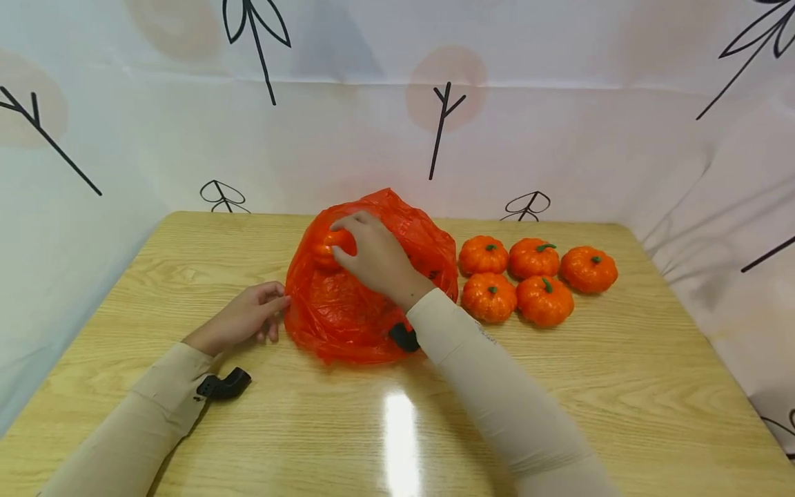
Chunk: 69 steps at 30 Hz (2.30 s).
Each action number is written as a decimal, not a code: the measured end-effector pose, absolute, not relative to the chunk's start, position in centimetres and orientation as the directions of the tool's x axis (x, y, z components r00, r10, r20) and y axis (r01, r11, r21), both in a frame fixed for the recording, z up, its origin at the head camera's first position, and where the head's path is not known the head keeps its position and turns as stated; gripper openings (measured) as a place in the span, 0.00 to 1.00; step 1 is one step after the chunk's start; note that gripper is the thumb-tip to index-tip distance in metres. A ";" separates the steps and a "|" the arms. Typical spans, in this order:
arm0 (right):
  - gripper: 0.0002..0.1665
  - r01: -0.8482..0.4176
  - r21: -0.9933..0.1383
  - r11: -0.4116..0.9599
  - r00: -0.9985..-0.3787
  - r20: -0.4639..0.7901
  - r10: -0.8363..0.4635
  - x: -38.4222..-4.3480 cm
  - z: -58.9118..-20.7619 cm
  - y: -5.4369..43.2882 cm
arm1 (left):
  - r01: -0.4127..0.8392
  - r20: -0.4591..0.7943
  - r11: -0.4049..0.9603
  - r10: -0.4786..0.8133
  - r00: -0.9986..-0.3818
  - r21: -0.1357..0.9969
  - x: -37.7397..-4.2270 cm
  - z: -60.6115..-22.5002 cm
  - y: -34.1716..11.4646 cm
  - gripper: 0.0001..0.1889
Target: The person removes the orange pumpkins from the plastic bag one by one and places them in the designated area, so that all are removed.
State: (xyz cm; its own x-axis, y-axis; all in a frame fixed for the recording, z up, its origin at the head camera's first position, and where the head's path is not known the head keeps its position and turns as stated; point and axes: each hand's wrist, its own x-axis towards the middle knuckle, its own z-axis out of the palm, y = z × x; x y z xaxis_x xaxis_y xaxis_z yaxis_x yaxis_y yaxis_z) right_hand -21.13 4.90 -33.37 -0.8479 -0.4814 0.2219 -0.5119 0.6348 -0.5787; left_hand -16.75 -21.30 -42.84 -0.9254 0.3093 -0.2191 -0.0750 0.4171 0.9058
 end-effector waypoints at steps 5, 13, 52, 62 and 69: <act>0.26 -0.490 -0.522 0.698 -0.855 0.131 -0.502 -22.2 -34.4 4.2 | -0.082 -0.226 0.412 0.315 -0.922 0.908 -16.9 -43.0 -21.3 0.14; 0.38 -0.476 -0.423 0.771 -0.863 0.060 -0.501 -23.4 -34.9 2.7 | -0.083 -0.225 0.420 0.301 -0.927 0.904 -16.6 -42.7 -21.7 0.13; 0.39 -0.540 -0.437 0.719 -0.839 0.212 -0.502 -20.8 -35.7 4.5 | -0.074 -0.218 0.416 0.312 -0.925 0.906 -17.0 -42.4 -21.3 0.14; 0.38 -0.579 -0.490 0.652 -0.815 0.324 -0.480 -16.9 -34.5 7.5 | -0.084 -0.224 0.406 0.310 -0.924 0.910 -16.9 -42.5 -21.2 0.14; 0.37 -0.600 -0.481 0.639 -0.799 0.387 -0.460 -14.9 -35.0 9.8 | -0.087 -0.223 0.401 0.307 -0.925 0.912 -16.7 -42.4 -21.1 0.13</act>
State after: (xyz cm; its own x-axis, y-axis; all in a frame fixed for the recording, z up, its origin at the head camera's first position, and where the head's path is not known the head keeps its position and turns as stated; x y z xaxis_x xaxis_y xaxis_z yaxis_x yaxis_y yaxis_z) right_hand -14.88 9.83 -35.05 -0.7993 -0.4599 0.3868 -0.6004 0.6393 -0.4805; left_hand -16.66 -21.07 -42.43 -0.9251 0.3073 -0.2231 -0.0866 0.4012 0.9119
